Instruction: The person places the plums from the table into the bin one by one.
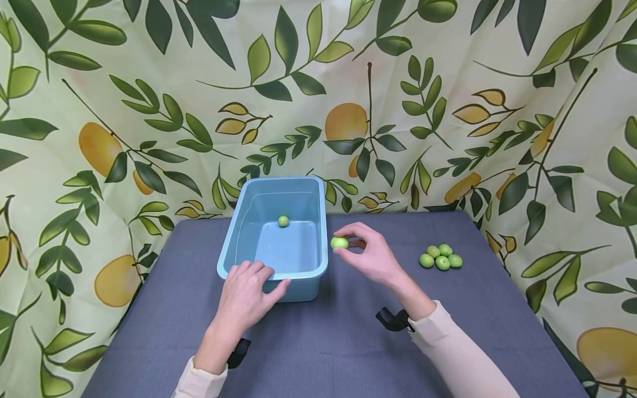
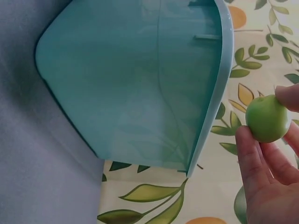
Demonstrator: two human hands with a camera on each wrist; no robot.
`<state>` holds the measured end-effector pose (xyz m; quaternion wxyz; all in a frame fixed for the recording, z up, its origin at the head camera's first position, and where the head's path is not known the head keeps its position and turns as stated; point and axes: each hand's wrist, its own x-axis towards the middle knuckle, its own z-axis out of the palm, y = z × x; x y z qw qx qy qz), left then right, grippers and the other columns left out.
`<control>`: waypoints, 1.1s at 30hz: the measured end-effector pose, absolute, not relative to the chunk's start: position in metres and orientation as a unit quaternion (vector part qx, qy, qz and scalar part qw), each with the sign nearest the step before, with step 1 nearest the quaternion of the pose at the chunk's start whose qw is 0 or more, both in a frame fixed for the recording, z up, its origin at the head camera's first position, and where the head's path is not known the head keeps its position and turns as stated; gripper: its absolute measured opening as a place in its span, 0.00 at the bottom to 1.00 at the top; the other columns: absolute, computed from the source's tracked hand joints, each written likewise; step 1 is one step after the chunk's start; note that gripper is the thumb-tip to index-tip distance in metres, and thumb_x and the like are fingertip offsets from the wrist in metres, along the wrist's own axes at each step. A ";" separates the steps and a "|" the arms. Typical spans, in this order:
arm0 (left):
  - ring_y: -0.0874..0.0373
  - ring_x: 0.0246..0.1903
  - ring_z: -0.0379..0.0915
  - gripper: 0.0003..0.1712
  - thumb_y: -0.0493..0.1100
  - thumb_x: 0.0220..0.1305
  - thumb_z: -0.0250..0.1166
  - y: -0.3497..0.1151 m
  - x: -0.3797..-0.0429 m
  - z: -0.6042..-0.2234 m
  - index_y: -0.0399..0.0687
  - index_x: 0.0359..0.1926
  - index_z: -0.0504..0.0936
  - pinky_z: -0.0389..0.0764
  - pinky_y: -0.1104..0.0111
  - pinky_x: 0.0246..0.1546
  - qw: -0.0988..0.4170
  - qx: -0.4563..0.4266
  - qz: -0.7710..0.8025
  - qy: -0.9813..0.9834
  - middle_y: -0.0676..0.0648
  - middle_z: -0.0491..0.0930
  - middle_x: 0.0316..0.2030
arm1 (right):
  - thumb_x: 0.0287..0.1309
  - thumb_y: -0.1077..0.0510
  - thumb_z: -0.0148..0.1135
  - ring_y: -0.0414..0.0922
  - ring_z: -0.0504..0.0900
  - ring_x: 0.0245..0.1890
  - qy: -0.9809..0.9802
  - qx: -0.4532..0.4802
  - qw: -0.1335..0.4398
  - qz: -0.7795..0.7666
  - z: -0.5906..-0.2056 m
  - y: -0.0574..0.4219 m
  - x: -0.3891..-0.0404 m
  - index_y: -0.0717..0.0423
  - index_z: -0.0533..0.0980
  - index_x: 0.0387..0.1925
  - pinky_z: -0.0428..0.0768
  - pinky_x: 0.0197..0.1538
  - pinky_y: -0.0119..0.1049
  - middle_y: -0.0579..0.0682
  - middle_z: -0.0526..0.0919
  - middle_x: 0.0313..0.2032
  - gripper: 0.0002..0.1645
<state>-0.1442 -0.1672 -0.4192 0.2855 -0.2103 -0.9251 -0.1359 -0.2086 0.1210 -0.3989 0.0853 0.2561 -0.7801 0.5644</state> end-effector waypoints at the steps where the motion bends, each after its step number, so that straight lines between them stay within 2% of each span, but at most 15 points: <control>1: 0.51 0.30 0.72 0.18 0.57 0.57 0.72 -0.167 -0.144 -0.419 0.46 0.30 0.87 0.70 0.60 0.33 0.284 -0.209 -0.136 -0.926 0.51 0.80 0.27 | 0.58 0.62 0.73 0.44 0.81 0.46 -0.779 0.256 0.084 0.566 -0.398 0.120 -0.209 0.59 0.83 0.49 0.81 0.53 0.40 0.49 0.83 0.46 0.16; 10: 0.51 0.30 0.73 0.18 0.57 0.56 0.73 -0.167 -0.144 -0.419 0.45 0.31 0.87 0.71 0.59 0.34 0.280 -0.208 -0.136 -0.927 0.51 0.81 0.28 | 0.57 0.64 0.73 0.48 0.81 0.46 -0.772 0.255 0.075 0.577 -0.392 0.107 -0.212 0.61 0.83 0.49 0.82 0.53 0.45 0.53 0.82 0.47 0.17; 14: 0.51 0.30 0.73 0.18 0.57 0.56 0.72 -0.168 -0.145 -0.419 0.45 0.31 0.87 0.70 0.59 0.33 0.282 -0.210 -0.136 -0.926 0.51 0.81 0.28 | 0.56 0.69 0.72 0.51 0.81 0.45 -0.776 0.251 0.070 0.574 -0.390 0.100 -0.213 0.65 0.82 0.49 0.82 0.53 0.50 0.57 0.82 0.48 0.18; 21: 0.51 0.29 0.72 0.18 0.57 0.56 0.72 -0.168 -0.145 -0.419 0.45 0.30 0.87 0.70 0.60 0.33 0.287 -0.213 -0.137 -0.924 0.51 0.80 0.27 | 0.55 0.72 0.69 0.54 0.81 0.45 -0.784 0.251 0.063 0.565 -0.388 0.091 -0.217 0.71 0.80 0.49 0.81 0.54 0.50 0.62 0.81 0.48 0.18; 30: 0.51 0.29 0.72 0.19 0.57 0.56 0.72 -0.168 -0.145 -0.419 0.45 0.30 0.87 0.69 0.60 0.32 0.286 -0.215 -0.129 -0.925 0.50 0.81 0.27 | 0.58 0.64 0.72 0.50 0.82 0.44 -0.774 0.283 0.067 0.562 -0.389 0.085 -0.220 0.60 0.83 0.50 0.82 0.53 0.40 0.54 0.81 0.49 0.17; 33: 0.51 0.28 0.71 0.19 0.57 0.56 0.72 -0.168 -0.145 -0.419 0.45 0.30 0.87 0.69 0.60 0.32 0.287 -0.216 -0.130 -0.924 0.51 0.81 0.27 | 0.58 0.63 0.72 0.48 0.82 0.44 -0.776 0.289 0.069 0.556 -0.389 0.084 -0.221 0.59 0.83 0.50 0.82 0.52 0.38 0.52 0.81 0.48 0.17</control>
